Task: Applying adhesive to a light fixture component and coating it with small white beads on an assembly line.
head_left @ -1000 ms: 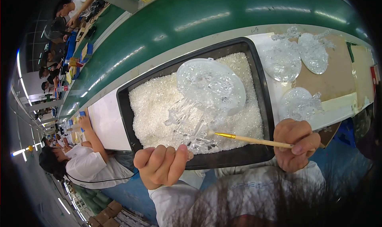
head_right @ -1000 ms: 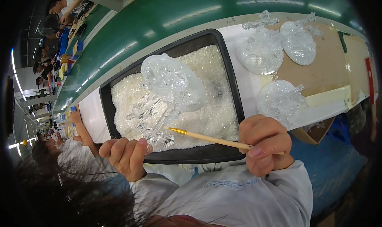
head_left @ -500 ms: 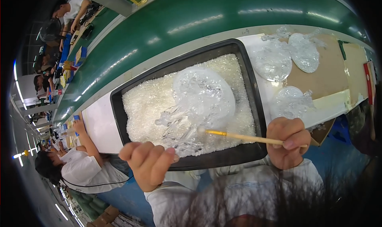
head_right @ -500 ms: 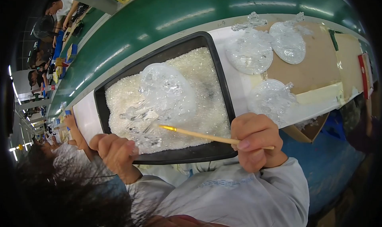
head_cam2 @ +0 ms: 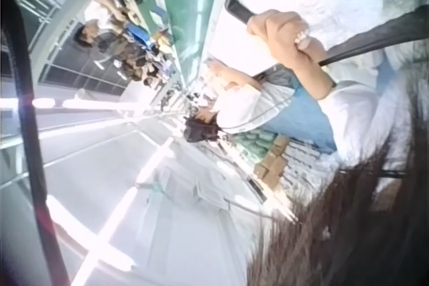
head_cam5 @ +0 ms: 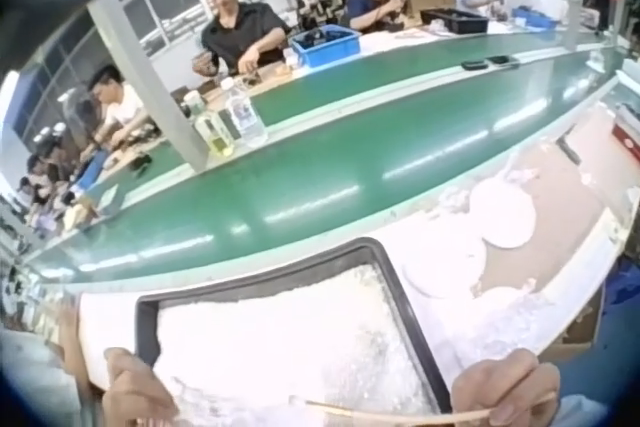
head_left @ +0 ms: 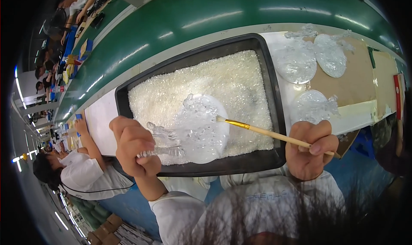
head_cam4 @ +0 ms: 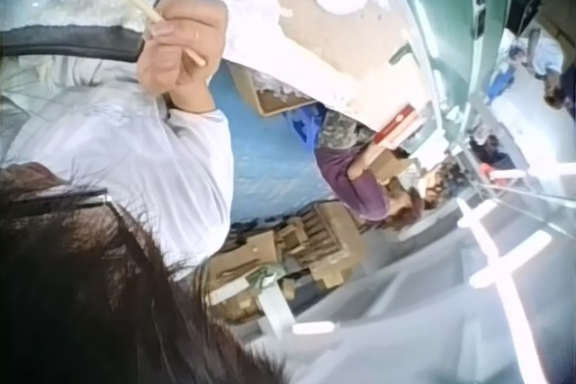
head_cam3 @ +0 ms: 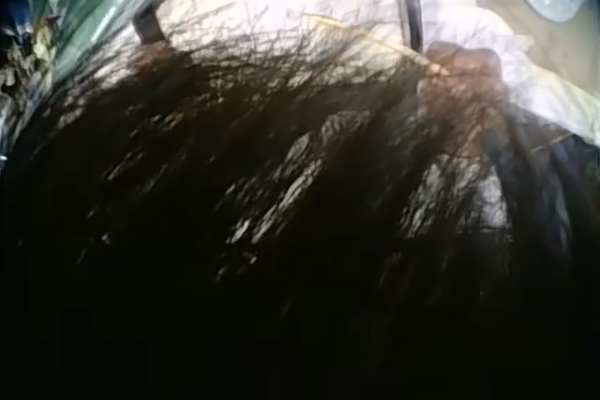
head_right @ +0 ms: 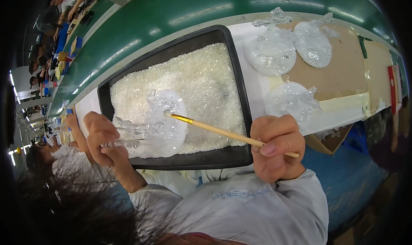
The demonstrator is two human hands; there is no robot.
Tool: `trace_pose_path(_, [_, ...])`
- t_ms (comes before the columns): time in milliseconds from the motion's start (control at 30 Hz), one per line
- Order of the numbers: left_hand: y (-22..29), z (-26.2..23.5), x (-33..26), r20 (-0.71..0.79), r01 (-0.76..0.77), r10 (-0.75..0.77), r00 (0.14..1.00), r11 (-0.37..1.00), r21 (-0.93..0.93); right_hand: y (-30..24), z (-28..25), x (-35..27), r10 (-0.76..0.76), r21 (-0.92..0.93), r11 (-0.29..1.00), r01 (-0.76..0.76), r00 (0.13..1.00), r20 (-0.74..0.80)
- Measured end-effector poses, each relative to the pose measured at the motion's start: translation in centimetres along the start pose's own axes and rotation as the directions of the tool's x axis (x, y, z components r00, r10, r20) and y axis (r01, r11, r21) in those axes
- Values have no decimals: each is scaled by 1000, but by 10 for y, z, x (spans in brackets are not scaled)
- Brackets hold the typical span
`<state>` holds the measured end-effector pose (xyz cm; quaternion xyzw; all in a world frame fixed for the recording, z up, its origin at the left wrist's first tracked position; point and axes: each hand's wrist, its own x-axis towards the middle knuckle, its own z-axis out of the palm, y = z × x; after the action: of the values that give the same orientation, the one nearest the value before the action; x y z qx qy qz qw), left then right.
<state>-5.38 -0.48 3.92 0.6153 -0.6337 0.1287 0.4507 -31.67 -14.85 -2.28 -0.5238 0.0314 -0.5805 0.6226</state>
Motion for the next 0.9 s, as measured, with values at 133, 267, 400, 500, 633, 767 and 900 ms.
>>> trace_pose_path(133, [-8,-7,3,95,-5,11,995,998,-57,-1,-2,-2,26,-33,999,-24,999,41])
trace_pose_path(267, [-15,-10,0,87,89,-73,994,976,-197,-4,1,1,57,-70,996,-53,997,54])
trace_pose_path(400, [-13,-13,2,49,181,-174,983,924,-337,-11,13,18,133,-189,977,-96,973,189])
trace_pose_path(500, [-15,-14,-2,26,216,-224,974,894,-393,-2,28,17,67,-179,983,-44,990,123])
trace_pose_path(633, [1,-13,-3,-137,168,-215,967,942,-290,2,26,19,116,-136,986,-97,984,135])
trace_pose_path(767, [5,-16,-10,-180,32,-63,982,985,-168,3,26,20,130,-155,983,-99,970,204])
trace_pose_path(900, [1,-23,-16,-128,-217,214,968,976,-5,9,26,21,101,-48,995,-91,953,284])
